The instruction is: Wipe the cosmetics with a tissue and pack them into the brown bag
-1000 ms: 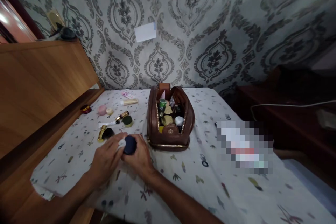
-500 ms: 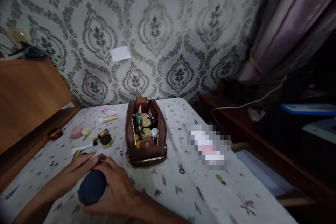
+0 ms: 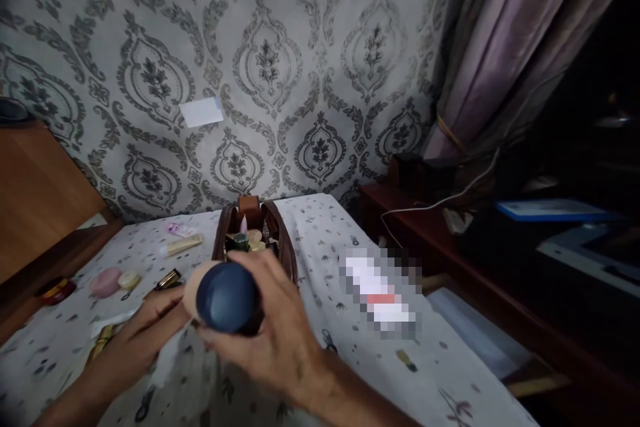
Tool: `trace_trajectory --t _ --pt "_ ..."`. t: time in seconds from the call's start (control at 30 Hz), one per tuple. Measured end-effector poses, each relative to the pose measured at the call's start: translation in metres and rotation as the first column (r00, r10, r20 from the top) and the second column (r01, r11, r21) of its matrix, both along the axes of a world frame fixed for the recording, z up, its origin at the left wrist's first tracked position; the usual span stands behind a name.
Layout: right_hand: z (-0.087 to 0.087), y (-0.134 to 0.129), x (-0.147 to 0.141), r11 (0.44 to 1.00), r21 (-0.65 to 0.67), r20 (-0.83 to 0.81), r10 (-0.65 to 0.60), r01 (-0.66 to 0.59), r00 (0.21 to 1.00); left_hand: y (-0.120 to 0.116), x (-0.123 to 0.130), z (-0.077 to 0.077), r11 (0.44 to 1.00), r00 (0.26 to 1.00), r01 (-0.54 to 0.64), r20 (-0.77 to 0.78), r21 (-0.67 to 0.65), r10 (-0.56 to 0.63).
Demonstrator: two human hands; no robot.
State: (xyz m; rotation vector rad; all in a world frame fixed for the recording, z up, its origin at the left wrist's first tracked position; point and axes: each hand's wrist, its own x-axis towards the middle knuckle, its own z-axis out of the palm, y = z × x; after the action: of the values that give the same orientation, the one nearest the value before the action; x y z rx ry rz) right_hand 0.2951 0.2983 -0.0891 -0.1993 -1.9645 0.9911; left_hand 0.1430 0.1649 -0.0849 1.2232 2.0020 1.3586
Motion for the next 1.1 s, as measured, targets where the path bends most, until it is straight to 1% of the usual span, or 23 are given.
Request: trace_trajectory --t 0.03,0.07,0.1,0.13,0.17,0.2,0.23,0.27,0.3,0.33,0.47,0.6,0.73,0.87,0.9,0.97,1.1 --pt "0.005 0.011 0.002 0.999 -0.003 -0.008 -0.044 0.044 0.999 0.007 -0.001 0.006 0.998 0.981 0.066 -0.182 -0.004 -0.066" --pt "0.01 0.023 0.003 0.996 -0.014 -0.008 -0.086 0.085 0.996 0.015 -0.003 0.011 0.993 0.919 0.122 -0.376 -0.01 -0.117" --pt "0.015 0.035 0.003 0.991 -0.027 -0.001 -0.129 0.129 0.992 0.021 -0.006 0.013 0.987 0.822 0.161 -0.552 -0.012 -0.141" --pt "0.019 0.046 0.002 0.986 -0.037 0.013 -0.164 0.165 0.986 0.027 -0.008 0.014 0.983 0.715 0.183 -0.687 0.003 -0.131" --pt "0.022 0.058 0.001 0.98 -0.043 0.038 -0.19 0.192 0.981 0.031 -0.011 0.013 0.979 0.607 0.201 -0.787 0.017 -0.111" --pt "0.025 0.068 -0.001 0.977 -0.041 0.067 -0.205 0.208 0.977 0.035 -0.013 0.01 0.976 0.505 0.219 -0.858 0.018 -0.098" --pt "0.026 0.077 -0.004 0.977 -0.036 0.094 -0.205 0.209 0.974 0.037 -0.015 0.007 0.973 0.419 0.229 -0.904 0.012 -0.087" --pt "0.027 0.085 -0.007 0.979 -0.026 0.117 -0.197 0.201 0.973 0.039 -0.016 0.004 0.973 0.354 0.23 -0.932 0.013 -0.071" --pt "0.027 0.091 -0.01 0.982 -0.011 0.133 -0.185 0.188 0.974 0.039 -0.017 0.001 0.974 0.312 0.227 -0.948 0.017 -0.056" --pt "0.027 0.096 -0.014 0.985 0.007 0.143 -0.172 0.173 0.975 0.039 -0.018 -0.003 0.975 0.291 0.222 -0.956 0.02 -0.047" --pt "0.022 0.108 -0.027 0.983 0.088 0.174 -0.173 0.159 0.969 0.038 -0.021 -0.013 0.97 0.259 0.238 -0.966 0.049 -0.014" --pt "0.015 0.115 -0.036 0.981 0.132 0.218 -0.167 0.14 0.962 0.039 -0.025 -0.02 0.966 0.233 0.243 -0.972 0.09 0.032" --pt "0.012 0.12 -0.038 0.97 0.201 0.237 -0.187 0.14 0.953 0.04 -0.03 -0.028 0.963 0.233 0.246 -0.971 0.111 0.052" --pt "0.014 0.123 -0.037 0.943 0.298 0.267 -0.231 0.147 0.936 0.038 -0.035 -0.037 0.965 0.263 0.238 -0.964 0.113 0.048" --pt "0.016 0.124 -0.037 0.944 0.296 0.267 -0.228 0.145 0.936 0.037 -0.036 -0.04 0.964 0.268 0.238 -0.962 0.115 0.049" --pt "0.021 0.125 -0.037 0.959 0.245 0.256 -0.203 0.14 0.945 0.036 -0.038 -0.044 0.962 0.273 0.241 -0.96 0.13 0.061" --pt "0.037 0.129 -0.034 0.987 0.047 0.174 -0.158 0.152 0.972 0.036 -0.041 -0.046 0.95 0.291 0.272 -0.954 0.152 0.069"
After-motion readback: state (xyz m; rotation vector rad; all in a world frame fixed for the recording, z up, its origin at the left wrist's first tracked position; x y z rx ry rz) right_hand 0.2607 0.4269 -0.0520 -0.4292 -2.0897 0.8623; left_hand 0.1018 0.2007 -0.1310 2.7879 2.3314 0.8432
